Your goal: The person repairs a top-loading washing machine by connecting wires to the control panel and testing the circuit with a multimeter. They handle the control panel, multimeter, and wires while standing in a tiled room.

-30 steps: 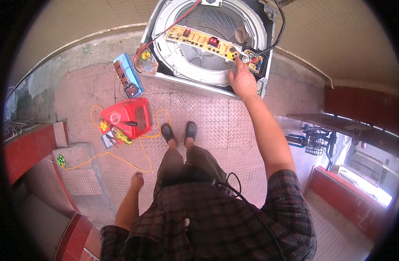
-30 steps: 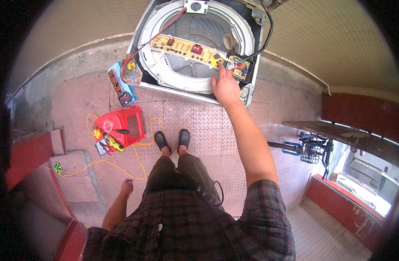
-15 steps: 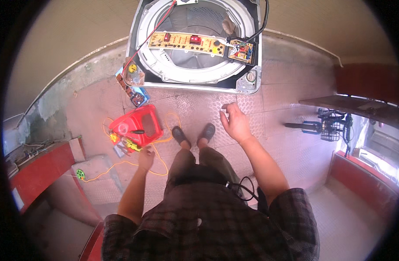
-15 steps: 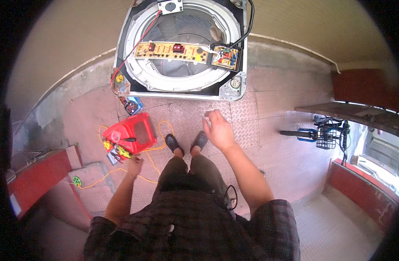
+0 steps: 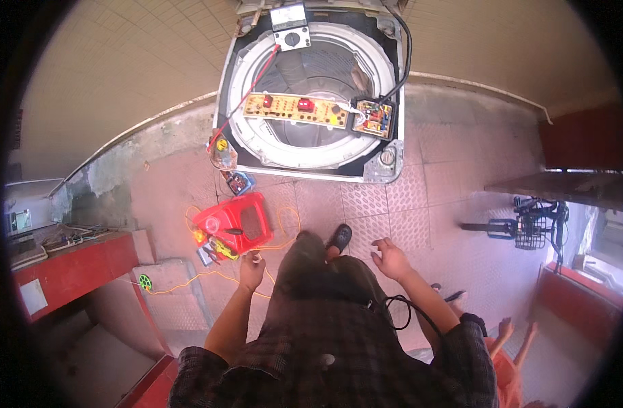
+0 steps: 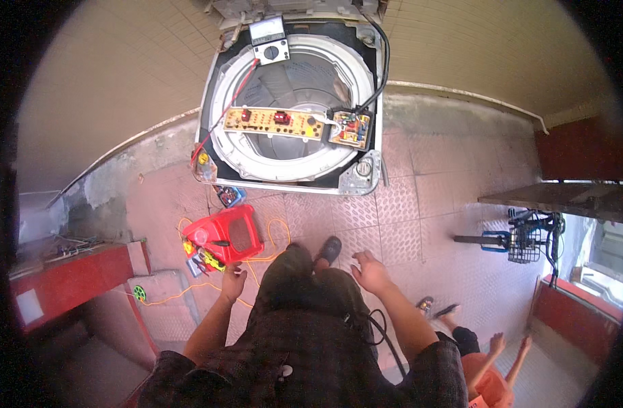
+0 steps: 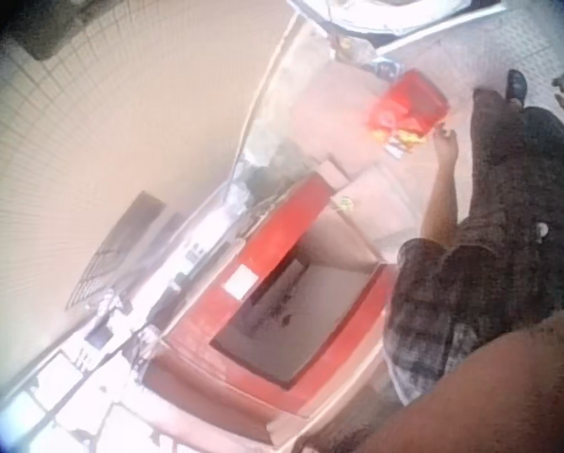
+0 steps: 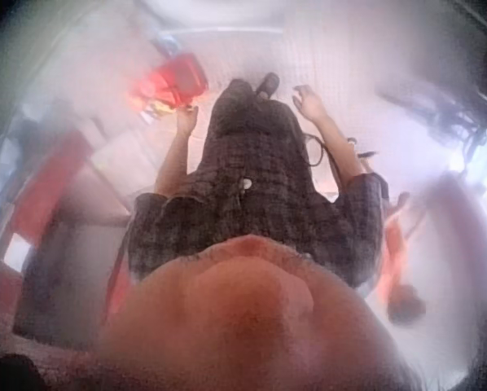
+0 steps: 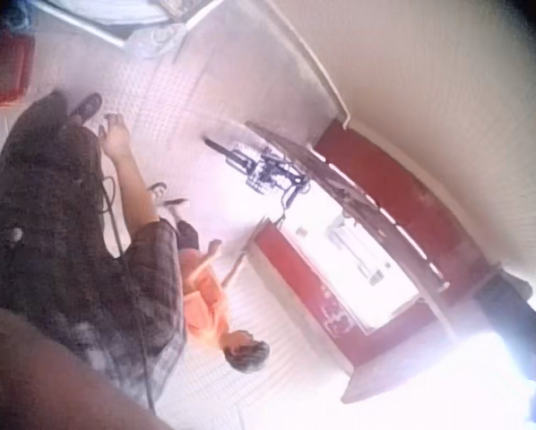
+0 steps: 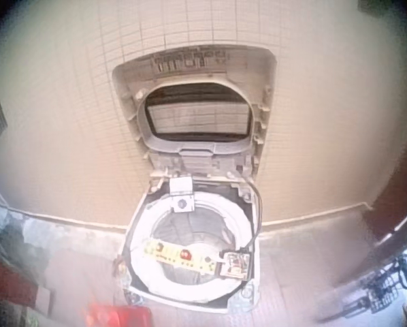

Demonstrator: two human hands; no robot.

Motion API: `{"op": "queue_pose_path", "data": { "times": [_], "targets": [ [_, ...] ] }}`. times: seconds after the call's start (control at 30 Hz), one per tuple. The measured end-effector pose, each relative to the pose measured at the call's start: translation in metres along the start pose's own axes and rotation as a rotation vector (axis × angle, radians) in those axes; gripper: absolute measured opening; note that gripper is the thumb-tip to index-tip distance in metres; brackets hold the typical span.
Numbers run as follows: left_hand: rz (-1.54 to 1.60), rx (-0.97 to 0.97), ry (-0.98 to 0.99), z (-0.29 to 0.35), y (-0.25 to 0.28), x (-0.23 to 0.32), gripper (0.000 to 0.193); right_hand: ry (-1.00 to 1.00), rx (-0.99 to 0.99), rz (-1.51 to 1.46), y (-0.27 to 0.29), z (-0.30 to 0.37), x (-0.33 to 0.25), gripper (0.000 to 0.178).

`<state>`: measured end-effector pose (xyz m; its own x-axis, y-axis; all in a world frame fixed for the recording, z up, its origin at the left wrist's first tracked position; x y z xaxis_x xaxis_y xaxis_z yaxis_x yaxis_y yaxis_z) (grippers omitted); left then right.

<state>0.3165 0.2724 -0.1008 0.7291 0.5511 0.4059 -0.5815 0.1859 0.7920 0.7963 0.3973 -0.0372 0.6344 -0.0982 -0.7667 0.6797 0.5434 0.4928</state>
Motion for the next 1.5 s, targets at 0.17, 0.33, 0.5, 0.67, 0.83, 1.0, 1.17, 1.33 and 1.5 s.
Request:
{"op": "queue_pose_path", "data": {
  "times": [0.17,0.33,0.5,0.67,0.83,1.0,1.17,1.33,1.5],
  "targets": [
    [-0.005,0.045,-0.048,0.0,0.006,0.015,0.04,-0.05,0.01,0.054,0.028,-0.014,0.015,0.032],
    [0.024,0.201,-0.151,-0.019,0.051,0.071,0.026,-0.01,0.047,0.037,0.051,-0.038,-0.032,0.029],
    [-0.034,0.37,-0.366,-0.072,0.137,0.152,0.016,-0.018,0.027,-0.045,0.063,-0.062,-0.091,0.027],
    [0.109,0.379,-0.522,-0.153,0.223,0.247,0.016,0.02,0.054,-0.028,0.071,-0.091,-0.125,0.028],
    [0.186,0.307,-0.598,-0.257,0.263,0.331,0.024,0.037,0.091,0.011,0.081,-0.102,-0.152,0.026],
    [0.592,-0.066,-0.39,-0.35,0.245,0.387,0.054,-0.13,0.158,-0.061,0.095,-0.083,-0.16,0.028],
    [0.465,0.075,-0.356,-0.421,0.24,0.428,0.078,-0.121,0.249,-0.092,0.111,-0.084,-0.149,0.025],
    [0.433,0.09,-0.271,-0.471,0.227,0.457,0.101,-0.143,0.211,-0.267,0.131,-0.106,-0.156,0.026],
    [0.464,-0.03,-0.12,-0.497,0.213,0.459,0.08,-0.106,0.174,-0.323,0.143,-0.111,-0.15,0.025]
  ]
}}
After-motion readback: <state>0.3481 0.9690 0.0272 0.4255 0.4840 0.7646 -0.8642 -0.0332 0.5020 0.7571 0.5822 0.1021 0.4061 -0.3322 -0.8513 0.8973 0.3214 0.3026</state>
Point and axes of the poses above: each hand's wrist, its own z-axis away from the middle knuckle, its own y-axis out of the back of the hand, x = y × z, the point moved 8 cm from there along -z, towards the middle knuckle, and after that the axes turned 11 degrees about -z, right-handed, at the moved point
